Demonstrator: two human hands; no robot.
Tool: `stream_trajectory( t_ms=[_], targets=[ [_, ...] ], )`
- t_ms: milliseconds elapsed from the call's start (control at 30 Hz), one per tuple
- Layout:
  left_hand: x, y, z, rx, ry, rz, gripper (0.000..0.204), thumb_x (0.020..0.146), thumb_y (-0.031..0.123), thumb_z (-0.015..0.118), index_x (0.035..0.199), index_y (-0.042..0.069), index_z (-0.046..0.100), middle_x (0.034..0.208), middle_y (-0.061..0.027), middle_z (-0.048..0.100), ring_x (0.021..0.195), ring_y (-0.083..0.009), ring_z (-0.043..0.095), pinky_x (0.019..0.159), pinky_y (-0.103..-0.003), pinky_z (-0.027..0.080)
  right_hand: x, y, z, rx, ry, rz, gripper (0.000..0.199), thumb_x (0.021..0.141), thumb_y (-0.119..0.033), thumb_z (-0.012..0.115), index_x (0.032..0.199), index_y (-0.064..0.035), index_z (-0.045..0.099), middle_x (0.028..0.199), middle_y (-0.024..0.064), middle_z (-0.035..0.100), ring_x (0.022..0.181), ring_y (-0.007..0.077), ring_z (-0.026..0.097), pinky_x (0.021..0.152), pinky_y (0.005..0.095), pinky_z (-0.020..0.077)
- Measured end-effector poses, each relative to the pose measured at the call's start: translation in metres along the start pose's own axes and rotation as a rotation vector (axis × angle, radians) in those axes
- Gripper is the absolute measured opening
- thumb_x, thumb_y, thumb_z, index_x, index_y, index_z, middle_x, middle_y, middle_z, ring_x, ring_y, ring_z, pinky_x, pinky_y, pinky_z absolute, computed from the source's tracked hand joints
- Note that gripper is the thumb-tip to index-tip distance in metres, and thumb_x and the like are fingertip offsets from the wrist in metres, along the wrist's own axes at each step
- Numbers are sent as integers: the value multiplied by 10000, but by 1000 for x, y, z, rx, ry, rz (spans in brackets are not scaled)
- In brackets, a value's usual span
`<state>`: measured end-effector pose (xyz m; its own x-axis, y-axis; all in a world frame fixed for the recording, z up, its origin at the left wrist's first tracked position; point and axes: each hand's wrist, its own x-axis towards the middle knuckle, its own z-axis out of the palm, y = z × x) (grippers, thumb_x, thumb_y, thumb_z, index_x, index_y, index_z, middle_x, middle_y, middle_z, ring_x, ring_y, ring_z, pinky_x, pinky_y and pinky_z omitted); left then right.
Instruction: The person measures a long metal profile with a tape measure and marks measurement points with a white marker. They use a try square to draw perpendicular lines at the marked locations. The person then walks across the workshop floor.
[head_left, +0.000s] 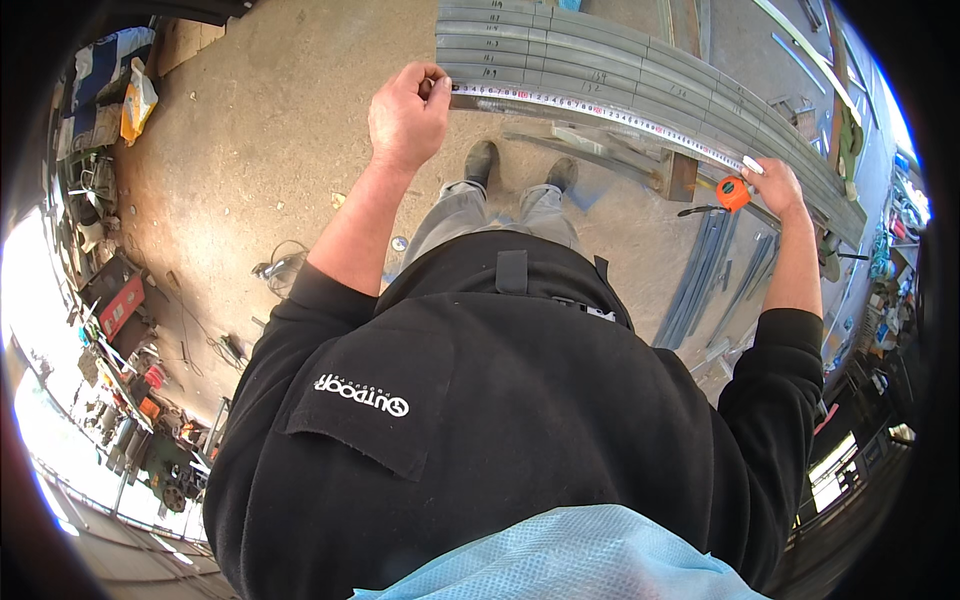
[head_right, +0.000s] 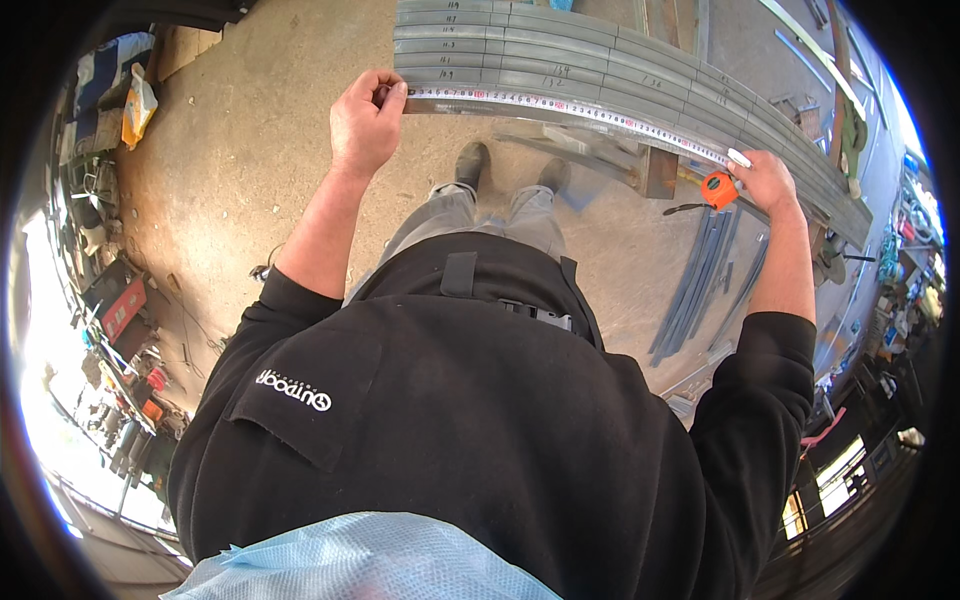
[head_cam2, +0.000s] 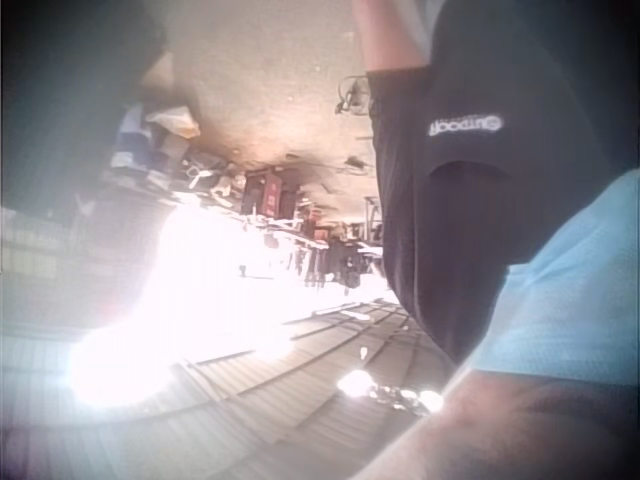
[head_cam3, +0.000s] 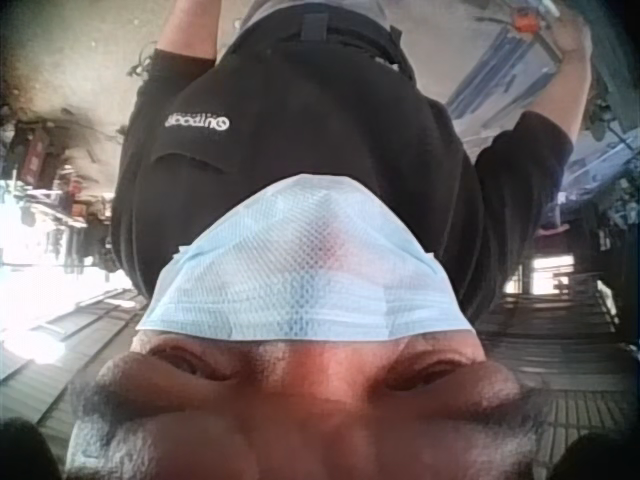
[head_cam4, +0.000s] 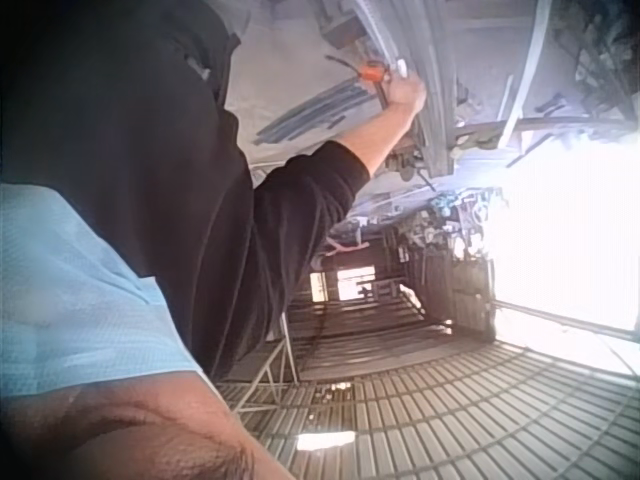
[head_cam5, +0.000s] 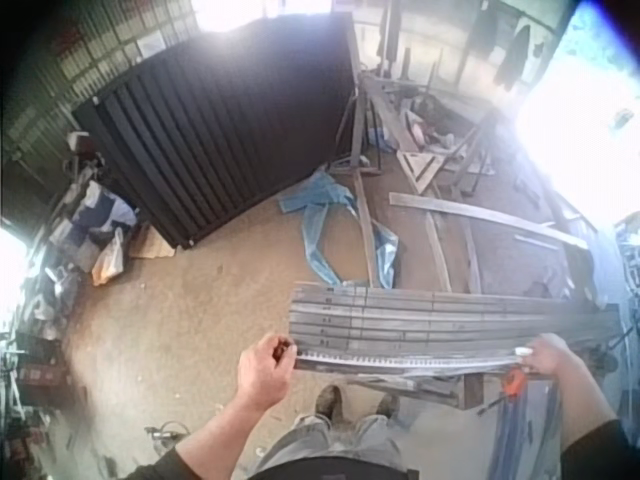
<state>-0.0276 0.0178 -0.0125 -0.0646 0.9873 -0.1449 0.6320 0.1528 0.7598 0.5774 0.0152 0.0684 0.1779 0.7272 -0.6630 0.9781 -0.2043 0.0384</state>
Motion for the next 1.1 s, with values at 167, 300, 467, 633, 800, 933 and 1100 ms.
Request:
stream_trajectory(
  t_ms=[167,300,467,633,800,933,1100],
  targets=[
    [1,-3,0,-36,15,45,140,1017,174,763,1086,53,772,860,-56,738,749,-156,670,743,-338,561,1,3,2,13,-1,10,351,994,-425,770,1050,-83,830,854,141,781,841,318,762,801,465,551],
    [2,-5,1,-36,8,74,146,1023,178,752,1081,45,765,880,-64,738,763,-169,672,751,-346,560,4,6,3,-3,-8,10,349,993,-428,772,1052,-89,832,856,139,784,851,322,766,808,471,556],
    [1,-5,2,-40,21,79,146,1025,177,746,1073,40,759,892,-71,740,779,-180,678,759,-353,561,4,8,3,-11,-7,-4,346,992,-431,773,1058,-97,839,861,132,790,854,320,769,813,472,561],
    [2,-6,1,-62,16,92,116,1000,184,748,1037,75,758,886,-83,720,794,-258,679,745,-407,554,5,10,2,-16,-14,-4,350,989,-434,771,1072,-102,845,863,128,793,856,313,771,819,462,565],
    [3,-8,3,-94,16,101,99,986,185,752,1019,92,759,885,-83,712,800,-286,681,735,-429,552,9,16,4,3,-20,-12,352,988,-432,769,1075,-99,845,860,126,793,858,306,773,824,453,567],
    [2,-8,4,-91,25,89,101,987,187,758,1024,93,762,888,-80,714,797,-275,683,733,-424,554,11,21,7,8,-11,-9,360,985,-431,773,1060,-86,839,854,128,792,850,303,772,823,451,567],
    [1,-7,4,-86,16,77,103,993,193,760,1034,99,767,909,-73,719,803,-267,688,744,-416,560,11,25,9,49,-8,-11,362,983,-420,779,1039,-65,829,841,131,786,828,294,767,814,445,566]
  ],
)
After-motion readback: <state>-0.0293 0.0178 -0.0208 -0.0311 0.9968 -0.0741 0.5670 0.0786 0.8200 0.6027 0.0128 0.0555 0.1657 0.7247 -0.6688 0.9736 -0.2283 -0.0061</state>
